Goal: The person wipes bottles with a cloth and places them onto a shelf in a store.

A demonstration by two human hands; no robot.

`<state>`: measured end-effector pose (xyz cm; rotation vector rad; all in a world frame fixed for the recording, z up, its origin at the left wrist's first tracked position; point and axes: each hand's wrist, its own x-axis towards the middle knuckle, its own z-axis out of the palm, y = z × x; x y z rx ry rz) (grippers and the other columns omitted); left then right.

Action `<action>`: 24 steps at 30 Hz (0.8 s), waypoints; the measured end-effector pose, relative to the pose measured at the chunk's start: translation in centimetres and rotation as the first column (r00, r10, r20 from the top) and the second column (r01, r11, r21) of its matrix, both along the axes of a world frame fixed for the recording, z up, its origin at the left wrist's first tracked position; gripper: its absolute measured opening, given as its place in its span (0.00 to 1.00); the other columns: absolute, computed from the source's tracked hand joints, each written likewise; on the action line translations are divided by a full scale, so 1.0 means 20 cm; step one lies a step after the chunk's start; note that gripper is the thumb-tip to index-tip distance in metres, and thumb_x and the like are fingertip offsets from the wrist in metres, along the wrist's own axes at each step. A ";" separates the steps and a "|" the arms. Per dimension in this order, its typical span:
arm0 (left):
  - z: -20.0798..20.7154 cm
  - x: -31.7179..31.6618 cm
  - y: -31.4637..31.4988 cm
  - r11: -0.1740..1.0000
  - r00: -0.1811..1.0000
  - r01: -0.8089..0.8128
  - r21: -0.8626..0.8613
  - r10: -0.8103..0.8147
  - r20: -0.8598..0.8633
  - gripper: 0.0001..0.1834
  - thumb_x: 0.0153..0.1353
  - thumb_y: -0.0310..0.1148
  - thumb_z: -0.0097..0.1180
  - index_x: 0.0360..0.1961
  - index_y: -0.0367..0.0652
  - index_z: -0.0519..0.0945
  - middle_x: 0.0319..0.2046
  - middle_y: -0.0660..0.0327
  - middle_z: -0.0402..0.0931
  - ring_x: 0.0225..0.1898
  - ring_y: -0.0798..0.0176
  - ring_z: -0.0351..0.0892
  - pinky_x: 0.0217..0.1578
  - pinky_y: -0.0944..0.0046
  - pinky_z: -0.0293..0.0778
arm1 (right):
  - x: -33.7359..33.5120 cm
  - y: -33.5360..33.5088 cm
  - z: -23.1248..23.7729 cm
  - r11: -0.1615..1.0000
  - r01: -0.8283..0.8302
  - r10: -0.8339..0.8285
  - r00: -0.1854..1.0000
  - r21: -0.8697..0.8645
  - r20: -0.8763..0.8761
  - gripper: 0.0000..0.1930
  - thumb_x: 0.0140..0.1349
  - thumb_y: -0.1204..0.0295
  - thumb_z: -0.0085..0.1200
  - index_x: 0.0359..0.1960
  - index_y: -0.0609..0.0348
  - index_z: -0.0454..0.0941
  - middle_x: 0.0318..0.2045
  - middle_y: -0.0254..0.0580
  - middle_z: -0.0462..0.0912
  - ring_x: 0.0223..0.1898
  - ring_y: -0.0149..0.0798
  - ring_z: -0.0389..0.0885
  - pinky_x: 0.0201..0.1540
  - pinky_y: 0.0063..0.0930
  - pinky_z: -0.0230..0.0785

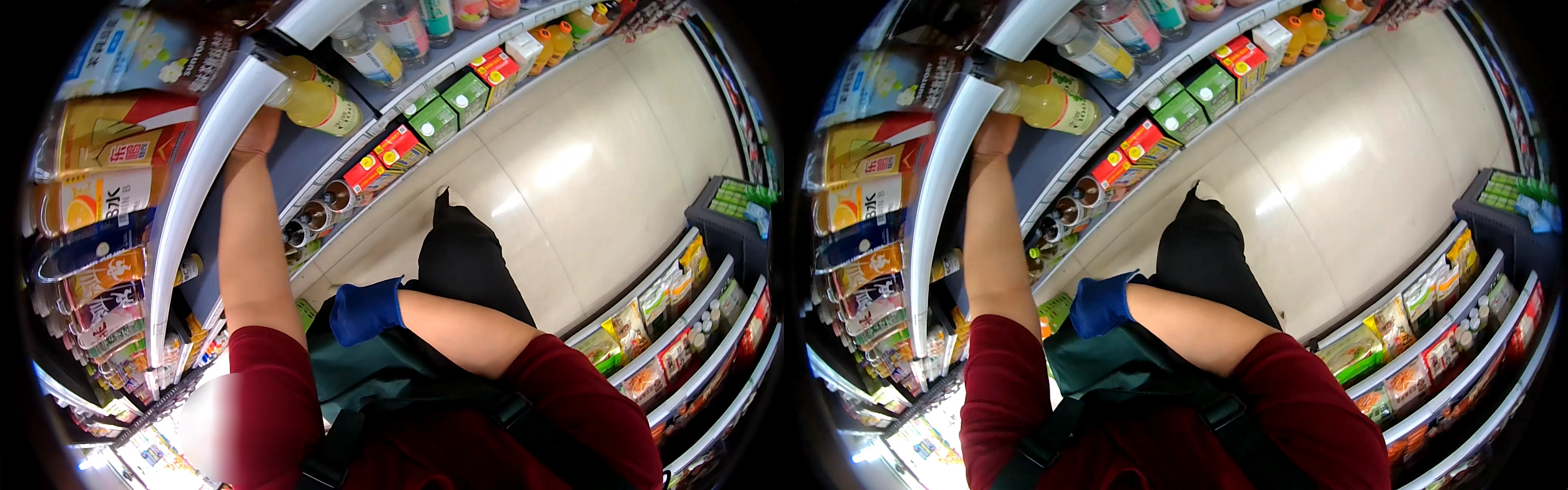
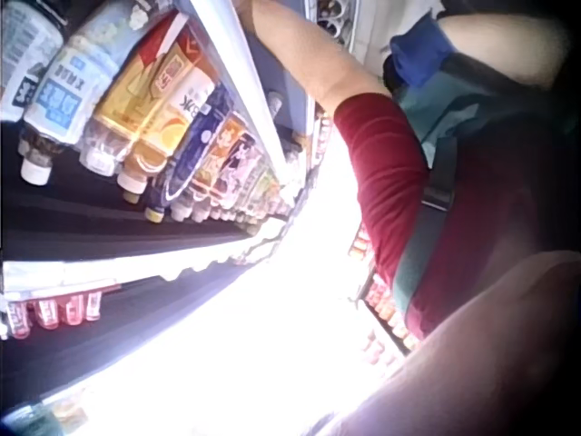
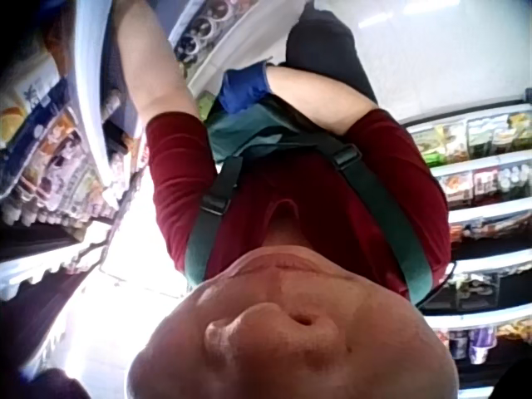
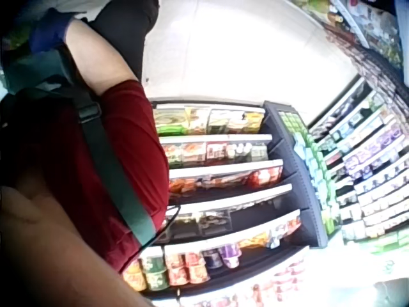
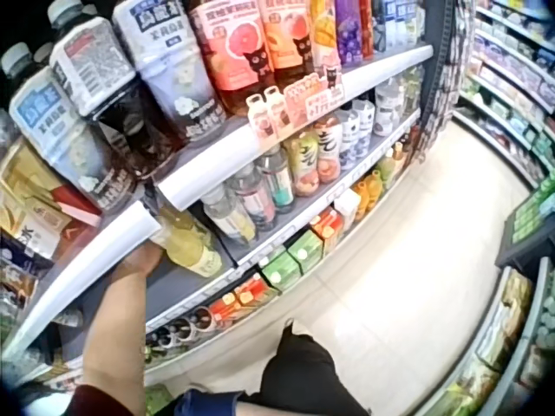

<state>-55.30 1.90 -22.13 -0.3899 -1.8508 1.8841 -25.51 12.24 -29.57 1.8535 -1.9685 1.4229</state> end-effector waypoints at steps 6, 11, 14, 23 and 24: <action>-0.17 0.24 0.33 -0.827 0.948 -0.299 -0.476 -0.197 -0.251 0.28 0.69 0.53 0.34 0.60 0.46 0.64 0.59 0.61 0.66 0.61 0.56 0.63 0.63 0.55 0.56 | -0.02 0.00 0.08 0.938 -0.206 0.107 0.937 0.279 0.332 0.09 0.53 0.64 0.48 0.26 0.51 0.80 0.28 0.44 0.81 0.30 0.49 0.79 0.31 0.41 0.67; -0.18 0.23 0.38 -0.804 0.956 -0.269 -0.530 -0.154 -0.250 0.30 0.70 0.56 0.28 0.62 0.46 0.63 0.61 0.61 0.64 0.62 0.57 0.62 0.63 0.57 0.55 | -0.02 0.04 0.16 0.977 -0.159 0.023 0.740 0.143 0.672 0.16 0.59 0.60 0.49 0.42 0.55 0.78 0.43 0.53 0.79 0.42 0.54 0.77 0.46 0.42 0.68; -0.20 0.22 0.40 -0.804 0.960 -0.252 -0.539 -0.137 -0.245 0.31 0.70 0.56 0.27 0.61 0.46 0.64 0.60 0.60 0.66 0.62 0.57 0.63 0.63 0.57 0.55 | -0.06 0.06 0.21 0.973 -0.206 0.069 0.702 0.108 0.709 0.20 0.60 0.58 0.50 0.48 0.58 0.76 0.49 0.57 0.76 0.48 0.56 0.74 0.53 0.40 0.66; -0.22 0.21 0.43 -0.804 0.986 -0.167 -0.570 -0.134 -0.100 0.36 0.68 0.59 0.33 0.67 0.45 0.58 0.64 0.59 0.61 0.66 0.57 0.55 0.66 0.58 0.48 | -0.06 0.05 0.21 0.934 -0.356 0.192 0.508 0.002 0.840 0.25 0.59 0.63 0.55 0.56 0.61 0.70 0.58 0.58 0.69 0.61 0.50 0.65 0.63 0.37 0.54; -0.19 0.23 0.46 -0.816 0.971 -0.233 -0.529 -0.164 -0.176 0.37 0.68 0.59 0.32 0.68 0.44 0.55 0.67 0.60 0.55 0.68 0.56 0.51 0.66 0.59 0.44 | -0.02 0.01 0.14 0.958 -0.287 0.188 0.572 -0.020 0.798 0.22 0.59 0.63 0.54 0.53 0.61 0.72 0.55 0.58 0.71 0.57 0.51 0.68 0.60 0.38 0.57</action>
